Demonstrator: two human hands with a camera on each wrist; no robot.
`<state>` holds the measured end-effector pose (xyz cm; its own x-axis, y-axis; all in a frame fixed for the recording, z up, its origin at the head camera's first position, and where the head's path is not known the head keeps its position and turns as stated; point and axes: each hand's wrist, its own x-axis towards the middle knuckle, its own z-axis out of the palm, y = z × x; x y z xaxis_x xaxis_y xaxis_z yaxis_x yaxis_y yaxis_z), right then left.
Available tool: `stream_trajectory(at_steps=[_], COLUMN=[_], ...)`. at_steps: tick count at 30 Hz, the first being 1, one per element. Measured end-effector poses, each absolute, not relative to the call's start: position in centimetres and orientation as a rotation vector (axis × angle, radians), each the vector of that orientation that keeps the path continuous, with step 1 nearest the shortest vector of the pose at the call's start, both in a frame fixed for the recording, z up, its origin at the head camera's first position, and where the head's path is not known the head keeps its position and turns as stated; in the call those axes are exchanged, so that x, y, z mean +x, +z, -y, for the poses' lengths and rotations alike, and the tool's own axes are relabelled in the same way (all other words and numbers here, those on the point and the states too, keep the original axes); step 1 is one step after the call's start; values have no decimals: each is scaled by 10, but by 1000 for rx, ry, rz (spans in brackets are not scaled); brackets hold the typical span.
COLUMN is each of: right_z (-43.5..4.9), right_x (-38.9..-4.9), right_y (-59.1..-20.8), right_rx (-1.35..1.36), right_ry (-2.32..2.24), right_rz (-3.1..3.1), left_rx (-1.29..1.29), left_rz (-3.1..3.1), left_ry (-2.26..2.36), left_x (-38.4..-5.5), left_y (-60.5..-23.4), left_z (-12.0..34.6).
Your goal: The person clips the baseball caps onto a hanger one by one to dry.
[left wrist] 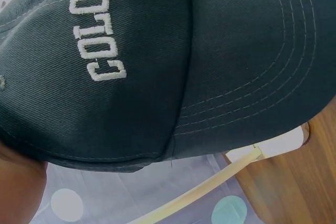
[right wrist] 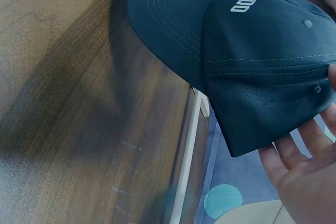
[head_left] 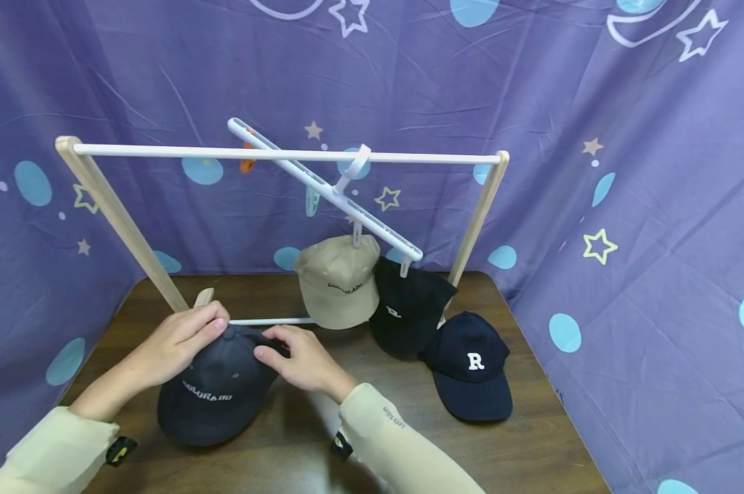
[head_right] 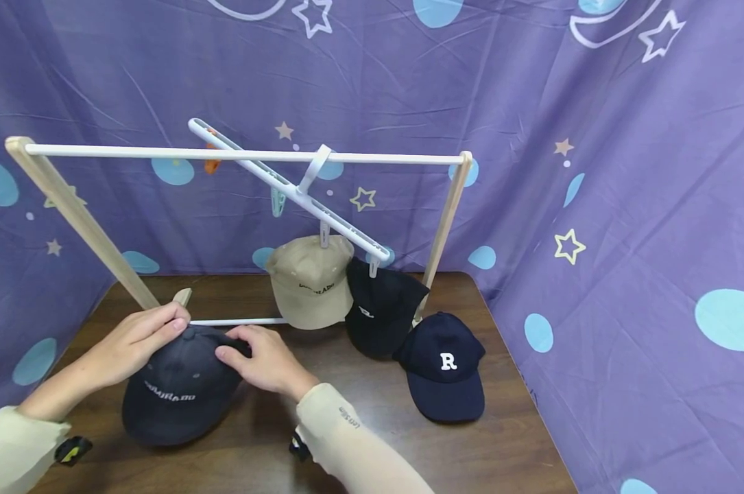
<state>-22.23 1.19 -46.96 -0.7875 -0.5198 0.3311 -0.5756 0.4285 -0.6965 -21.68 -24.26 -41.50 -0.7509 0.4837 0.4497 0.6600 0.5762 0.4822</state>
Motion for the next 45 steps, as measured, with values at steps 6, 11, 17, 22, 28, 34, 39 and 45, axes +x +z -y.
stream_trajectory(at_steps=[6, 11, 17, 22, 28, 34, 39, 45], right_z=[-13, -16, -18, -20, -23, -27, -32, -39], right_x=[-221, -222, -223, -224, -224, -228, -231, -236], right_y=[-467, -465, -465, -462, -455, -452, -448, -440], right_rx=[1012, 1031, 1025, 1009, 1006, 1022, 1023, 1043], right_ry=[1355, 1343, 1353, 1376, 1360, 1350, 1357, 1337], right_rz=[2589, 2576, 2579, 2606, 2617, 2601, 2617, 2631], left_rx=[-949, -948, -951, -951, -951, -975, -996, -1004], left_rz=[2541, 2532, 2536, 2543, 2551, 2542, 2532, 2530], left_ry=[-944, -934, -940, -949, -955, -978, -961, -926], left_x=[-217, -216, -216, -215, -215, -215, -217, -220], left_y=[-415, -415, -416, -416, -416, -416, -417, -418], left_z=[242, 242, 241, 241, 241, 239, 238, 237])
